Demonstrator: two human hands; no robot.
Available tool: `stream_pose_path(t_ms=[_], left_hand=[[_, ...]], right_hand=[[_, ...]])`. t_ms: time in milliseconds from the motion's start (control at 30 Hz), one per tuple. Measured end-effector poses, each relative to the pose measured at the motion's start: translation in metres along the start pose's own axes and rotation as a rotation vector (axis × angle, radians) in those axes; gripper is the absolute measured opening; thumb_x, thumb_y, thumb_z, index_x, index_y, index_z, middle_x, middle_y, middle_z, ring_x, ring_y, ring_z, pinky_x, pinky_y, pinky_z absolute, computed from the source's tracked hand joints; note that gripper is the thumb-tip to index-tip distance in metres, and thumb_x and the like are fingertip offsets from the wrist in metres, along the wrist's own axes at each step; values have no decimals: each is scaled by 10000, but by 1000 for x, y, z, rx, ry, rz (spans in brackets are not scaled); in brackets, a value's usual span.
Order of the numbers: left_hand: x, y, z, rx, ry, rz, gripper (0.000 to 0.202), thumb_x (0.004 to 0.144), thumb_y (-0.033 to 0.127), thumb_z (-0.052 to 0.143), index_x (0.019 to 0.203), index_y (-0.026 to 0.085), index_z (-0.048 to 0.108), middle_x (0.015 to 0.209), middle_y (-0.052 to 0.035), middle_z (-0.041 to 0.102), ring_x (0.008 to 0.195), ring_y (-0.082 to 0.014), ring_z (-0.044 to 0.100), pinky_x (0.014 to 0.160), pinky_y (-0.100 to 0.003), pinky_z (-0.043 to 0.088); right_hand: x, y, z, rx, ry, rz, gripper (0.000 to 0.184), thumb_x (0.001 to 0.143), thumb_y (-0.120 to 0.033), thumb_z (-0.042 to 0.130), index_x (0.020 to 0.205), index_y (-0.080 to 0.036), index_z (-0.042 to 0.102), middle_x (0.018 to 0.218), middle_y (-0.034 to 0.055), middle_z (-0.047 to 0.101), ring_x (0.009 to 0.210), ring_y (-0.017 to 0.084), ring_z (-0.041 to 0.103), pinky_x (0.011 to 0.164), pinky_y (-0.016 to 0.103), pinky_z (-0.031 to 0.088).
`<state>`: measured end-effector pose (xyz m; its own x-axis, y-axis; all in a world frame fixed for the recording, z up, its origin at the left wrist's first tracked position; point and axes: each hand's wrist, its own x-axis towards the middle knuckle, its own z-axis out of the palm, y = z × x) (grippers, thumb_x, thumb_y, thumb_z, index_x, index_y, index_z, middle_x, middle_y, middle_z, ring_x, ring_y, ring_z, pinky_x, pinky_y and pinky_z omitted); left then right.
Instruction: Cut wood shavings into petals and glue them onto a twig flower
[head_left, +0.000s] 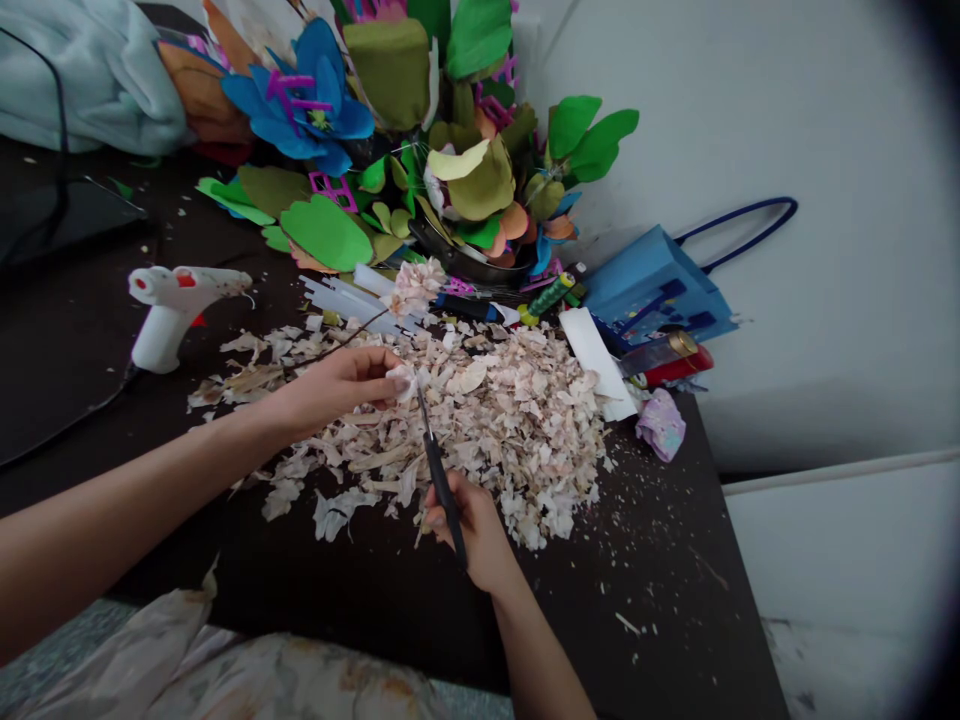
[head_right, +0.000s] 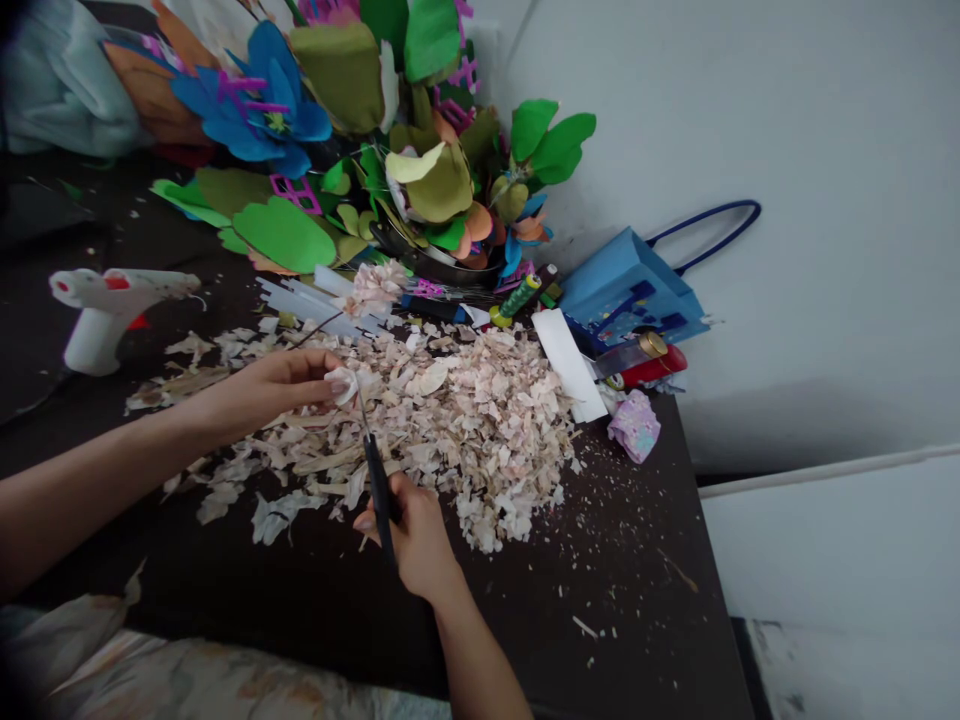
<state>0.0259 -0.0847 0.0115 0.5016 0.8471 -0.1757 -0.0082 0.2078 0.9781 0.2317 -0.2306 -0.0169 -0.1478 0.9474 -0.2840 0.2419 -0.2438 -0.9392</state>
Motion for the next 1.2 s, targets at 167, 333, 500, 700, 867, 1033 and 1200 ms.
stream_pose_path(t_ms=[167,333,500,700,867,1033,1200], left_hand=[[-1,1,-2,40,-10,21,205,779,386,721,787,210,615,668,3,605,576,-119,529,537,-225,392],[-1,1,-5,107,-32,25,240,789,413,699,852,201,607,745,-4,643,643,-133,583,588,-237,448],[0,0,-6,148,-30,30,247,833,403,664,938,197,577,785,6,658,672,-118,599,607,-225,463],[0,-1,-6,166,-8,69,255,832,392,667,942,189,561,777,8,634,667,-111,575,580,-214,441],[0,-1,-8,213,5,84,249,837,389,662,949,189,566,766,2,631,678,-117,578,594,-219,440],[-1,2,-7,177,24,73,240,814,367,680,917,186,562,786,-6,648,709,-122,595,623,-220,452],[-2,6,-6,153,15,8,217,824,379,672,887,194,577,720,12,635,601,-104,549,512,-202,399]], right_hand=[[0,1,-1,5,-1,6,247,810,-405,681,795,-197,549,646,-21,558,545,125,480,528,230,368],[0,0,-3,-47,-3,-1,205,807,-352,686,793,-192,558,665,-12,588,575,134,522,558,233,385],[0,-3,-4,-63,8,18,197,794,-326,694,778,-192,550,654,-13,603,565,139,544,554,233,390],[-2,-4,-4,-87,12,14,237,795,-365,710,785,-198,543,651,-9,628,566,153,578,554,240,404],[-1,-6,-5,-155,42,0,270,781,-401,733,785,-203,549,687,11,660,608,175,604,577,254,419],[1,-4,-6,-203,63,8,263,771,-394,734,774,-209,546,660,9,656,598,182,607,582,265,429],[0,5,-4,-156,59,-48,244,801,-403,684,835,-211,539,724,17,641,608,165,601,568,254,450]])
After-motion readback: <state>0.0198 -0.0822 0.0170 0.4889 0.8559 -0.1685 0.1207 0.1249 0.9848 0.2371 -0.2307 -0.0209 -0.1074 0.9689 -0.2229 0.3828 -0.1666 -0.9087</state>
